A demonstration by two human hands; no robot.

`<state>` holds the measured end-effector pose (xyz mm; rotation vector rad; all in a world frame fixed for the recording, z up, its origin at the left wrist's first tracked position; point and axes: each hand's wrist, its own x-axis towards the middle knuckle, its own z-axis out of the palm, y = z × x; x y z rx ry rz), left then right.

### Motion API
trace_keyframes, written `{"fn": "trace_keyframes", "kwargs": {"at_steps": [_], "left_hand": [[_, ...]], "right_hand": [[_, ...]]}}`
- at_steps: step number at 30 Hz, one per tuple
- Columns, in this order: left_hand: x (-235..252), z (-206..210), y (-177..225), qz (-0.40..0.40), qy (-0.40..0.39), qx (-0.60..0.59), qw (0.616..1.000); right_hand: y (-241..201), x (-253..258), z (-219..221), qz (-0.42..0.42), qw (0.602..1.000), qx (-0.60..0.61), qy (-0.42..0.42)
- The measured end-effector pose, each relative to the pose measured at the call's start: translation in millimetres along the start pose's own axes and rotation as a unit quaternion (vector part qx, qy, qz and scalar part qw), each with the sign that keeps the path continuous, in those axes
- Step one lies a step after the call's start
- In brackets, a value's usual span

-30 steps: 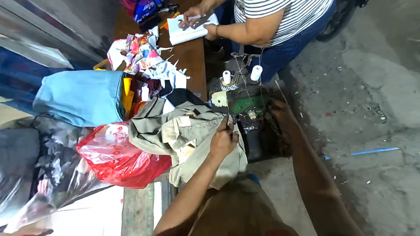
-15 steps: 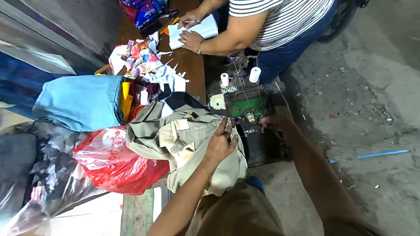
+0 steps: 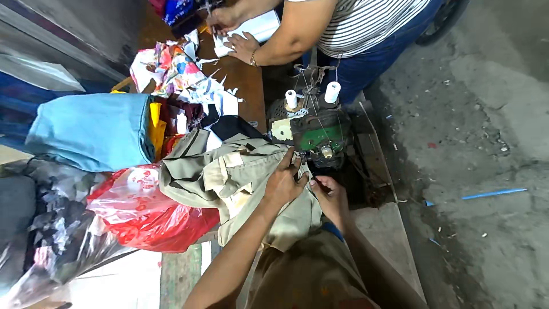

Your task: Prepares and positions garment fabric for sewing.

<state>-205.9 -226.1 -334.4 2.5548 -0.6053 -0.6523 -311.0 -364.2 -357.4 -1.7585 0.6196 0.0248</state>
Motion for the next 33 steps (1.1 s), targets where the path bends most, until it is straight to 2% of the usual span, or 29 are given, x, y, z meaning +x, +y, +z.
{"fn": "trace_keyframes", "kwargs": {"at_steps": [4,9,11,13,15,19,25,33], "left_hand": [[7,-5,-4,0.009,-0.003,0.007,1.0],[13,-18,-2,-0.003,-0.054,0.04,0.998],[18,-27,-1,-0.013,-0.084,0.065,0.994],[24,-36,2,-0.018,-0.11,0.088,0.99],[28,-40,4,-0.02,-0.126,0.109,0.986],[35,-44,1,-0.004,-0.128,0.137,0.982],[44,-49,-4,0.021,-0.153,0.183,0.971],[60,-54,-11,0.043,-0.146,0.197,0.969]], "right_hand": [[10,0,7,0.048,0.996,0.046,-0.055],[27,-4,8,0.011,0.998,0.042,-0.052],[29,-3,10,0.003,0.993,0.094,-0.07],[27,-3,10,0.031,0.975,0.188,-0.114],[26,-3,9,0.052,0.964,0.223,-0.133],[25,-3,10,0.021,0.984,0.126,-0.123],[23,-1,8,0.038,0.985,0.102,-0.133],[22,1,6,0.025,0.98,0.088,-0.177]]}}
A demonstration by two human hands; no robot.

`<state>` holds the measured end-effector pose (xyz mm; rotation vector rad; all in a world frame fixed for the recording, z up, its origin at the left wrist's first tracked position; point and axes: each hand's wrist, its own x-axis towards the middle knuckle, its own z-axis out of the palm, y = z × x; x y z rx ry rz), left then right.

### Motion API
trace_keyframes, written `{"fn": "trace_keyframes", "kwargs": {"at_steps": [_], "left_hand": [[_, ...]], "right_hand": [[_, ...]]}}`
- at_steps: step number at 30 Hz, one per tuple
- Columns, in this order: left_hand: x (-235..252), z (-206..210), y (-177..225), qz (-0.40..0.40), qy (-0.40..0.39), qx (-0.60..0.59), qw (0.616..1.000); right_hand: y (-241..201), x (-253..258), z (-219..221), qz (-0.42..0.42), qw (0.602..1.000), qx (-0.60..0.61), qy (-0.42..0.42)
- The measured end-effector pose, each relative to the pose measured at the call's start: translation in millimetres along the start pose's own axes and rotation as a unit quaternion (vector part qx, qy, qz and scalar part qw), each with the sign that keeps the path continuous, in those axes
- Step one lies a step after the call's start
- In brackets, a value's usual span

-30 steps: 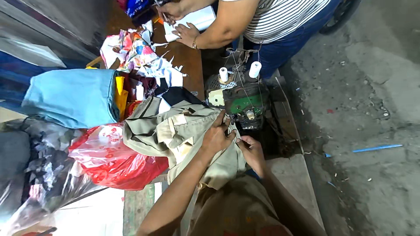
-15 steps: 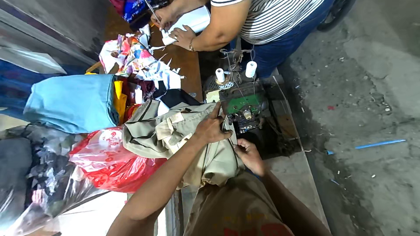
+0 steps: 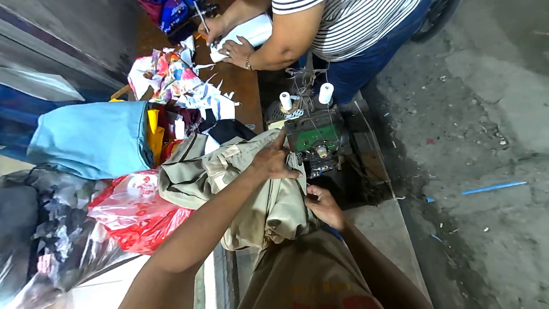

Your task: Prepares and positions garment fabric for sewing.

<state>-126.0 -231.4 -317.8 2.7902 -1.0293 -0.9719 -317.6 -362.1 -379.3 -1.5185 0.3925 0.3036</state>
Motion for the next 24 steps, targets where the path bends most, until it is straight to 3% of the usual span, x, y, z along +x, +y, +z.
{"fn": "trace_keyframes", "kwargs": {"at_steps": [10,15,24], "left_hand": [[12,-9,-12,0.017,0.025,0.006,1.0],[19,-18,-20,0.04,0.025,0.011,0.999],[30,-13,-31,0.043,0.053,0.014,0.998]], "right_hand": [[-1,3,-2,0.019,1.0,0.015,-0.016],[1,4,-1,0.002,0.999,0.044,0.031],[-2,6,-3,0.06,0.998,0.0,0.022]]}}
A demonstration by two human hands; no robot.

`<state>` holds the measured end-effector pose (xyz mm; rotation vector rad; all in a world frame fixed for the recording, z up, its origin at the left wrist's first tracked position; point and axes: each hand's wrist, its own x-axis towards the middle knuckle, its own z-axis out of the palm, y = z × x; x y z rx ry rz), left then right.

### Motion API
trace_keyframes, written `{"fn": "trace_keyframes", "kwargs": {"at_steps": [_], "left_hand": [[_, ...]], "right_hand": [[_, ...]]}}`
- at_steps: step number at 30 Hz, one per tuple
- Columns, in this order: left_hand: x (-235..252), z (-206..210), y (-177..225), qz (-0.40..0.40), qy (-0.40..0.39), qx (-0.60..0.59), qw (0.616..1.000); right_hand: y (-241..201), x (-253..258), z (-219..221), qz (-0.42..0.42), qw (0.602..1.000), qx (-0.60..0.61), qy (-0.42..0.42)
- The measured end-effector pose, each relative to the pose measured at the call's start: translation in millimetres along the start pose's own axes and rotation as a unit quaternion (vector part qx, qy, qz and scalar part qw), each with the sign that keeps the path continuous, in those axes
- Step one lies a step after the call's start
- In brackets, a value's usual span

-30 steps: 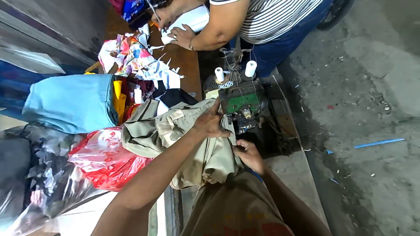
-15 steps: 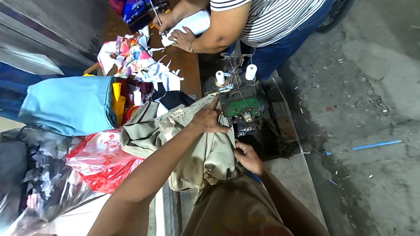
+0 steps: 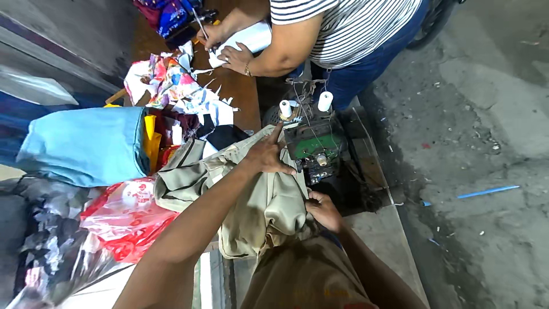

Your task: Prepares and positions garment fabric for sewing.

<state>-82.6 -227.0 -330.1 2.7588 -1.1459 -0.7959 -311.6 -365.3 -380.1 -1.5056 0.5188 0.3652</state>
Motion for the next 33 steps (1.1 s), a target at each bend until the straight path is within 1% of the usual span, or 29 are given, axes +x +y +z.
{"fn": "trace_keyframes", "kwargs": {"at_steps": [3,7,12,16,19,23,26,28,30,31,32,33], "left_hand": [[1,-5,-3,0.005,-0.013,-0.008,1.0],[9,-11,-9,0.012,0.0,-0.001,1.0],[15,-12,-16,0.013,-0.008,-0.014,1.0],[21,-14,-25,0.03,0.012,-0.029,0.999],[26,-14,-30,0.038,0.001,-0.039,0.999],[32,-14,-41,0.075,0.019,-0.084,0.993],[30,-18,-39,0.063,0.025,-0.086,0.994],[9,-22,-21,-0.002,0.063,-0.036,0.997],[-38,-29,24,-0.116,0.124,-0.01,0.985],[-65,-25,50,-0.145,0.177,0.007,0.973],[-90,-15,75,-0.141,0.237,0.016,0.961],[-106,1,98,-0.111,0.286,0.009,0.952]], "right_hand": [[-2,2,0,0.02,1.0,-0.022,-0.008],[0,8,2,-0.019,1.0,-0.013,0.004],[1,-5,9,-0.049,0.998,0.017,0.043],[4,-4,10,-0.049,0.996,0.04,0.061],[3,-9,12,-0.042,0.995,0.031,0.09],[1,-9,11,-0.037,0.996,0.029,0.081],[-6,-12,12,-0.026,0.995,0.034,0.089],[-7,-14,13,-0.031,0.994,0.039,0.092],[-8,-12,14,-0.046,0.993,0.043,0.098],[-9,-10,14,-0.051,0.993,0.044,0.101],[-12,-9,14,-0.053,0.992,0.045,0.106],[-15,-9,13,-0.056,0.991,0.046,0.114]]}}
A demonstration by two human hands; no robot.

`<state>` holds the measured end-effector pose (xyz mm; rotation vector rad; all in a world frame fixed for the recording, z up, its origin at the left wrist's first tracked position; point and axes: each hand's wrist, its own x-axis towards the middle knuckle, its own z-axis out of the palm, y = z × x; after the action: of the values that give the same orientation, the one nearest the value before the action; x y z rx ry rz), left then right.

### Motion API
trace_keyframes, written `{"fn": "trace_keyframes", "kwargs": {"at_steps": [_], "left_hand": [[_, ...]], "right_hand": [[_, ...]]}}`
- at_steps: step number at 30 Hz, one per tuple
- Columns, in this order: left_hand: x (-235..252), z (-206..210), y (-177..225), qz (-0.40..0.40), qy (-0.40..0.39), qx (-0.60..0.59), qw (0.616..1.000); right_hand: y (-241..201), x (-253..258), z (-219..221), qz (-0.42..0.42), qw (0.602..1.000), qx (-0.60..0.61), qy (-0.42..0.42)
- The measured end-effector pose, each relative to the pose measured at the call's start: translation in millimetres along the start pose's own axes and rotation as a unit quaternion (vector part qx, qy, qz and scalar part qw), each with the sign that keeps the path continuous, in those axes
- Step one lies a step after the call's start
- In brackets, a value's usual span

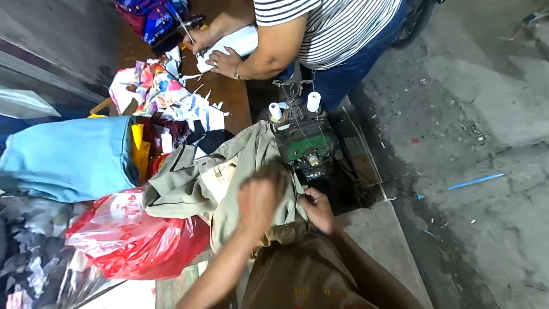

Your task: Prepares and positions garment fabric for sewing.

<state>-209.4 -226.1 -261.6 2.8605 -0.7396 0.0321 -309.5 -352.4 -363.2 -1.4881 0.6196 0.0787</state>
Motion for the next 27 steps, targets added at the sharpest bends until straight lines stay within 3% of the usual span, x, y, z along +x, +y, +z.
{"fn": "trace_keyframes", "kwargs": {"at_steps": [3,7,11,14,16,18,21,27], "left_hand": [[-41,35,36,0.042,0.041,-0.08,0.995],[-28,78,16,-0.008,0.04,-0.08,0.996],[-11,68,-5,-0.051,-0.073,-0.092,0.992],[3,52,-4,-0.075,-0.191,-0.079,0.976],[12,47,-7,-0.073,-0.242,-0.069,0.965],[19,42,-10,-0.06,-0.276,-0.05,0.958],[26,38,-14,-0.046,-0.308,-0.033,0.95],[30,49,-29,-0.022,-0.276,-0.05,0.96]], "right_hand": [[2,-1,0,-0.004,1.0,0.003,0.013],[-1,6,1,0.026,0.999,0.01,-0.017],[4,17,-5,0.085,0.988,0.08,-0.1],[3,13,-12,0.199,0.916,0.257,-0.234],[-3,8,-10,0.247,0.887,0.317,-0.228],[2,8,-3,0.213,0.917,0.292,-0.168],[30,12,-2,0.079,0.969,0.216,-0.087],[42,1,-5,0.001,0.99,0.101,-0.099]]}}
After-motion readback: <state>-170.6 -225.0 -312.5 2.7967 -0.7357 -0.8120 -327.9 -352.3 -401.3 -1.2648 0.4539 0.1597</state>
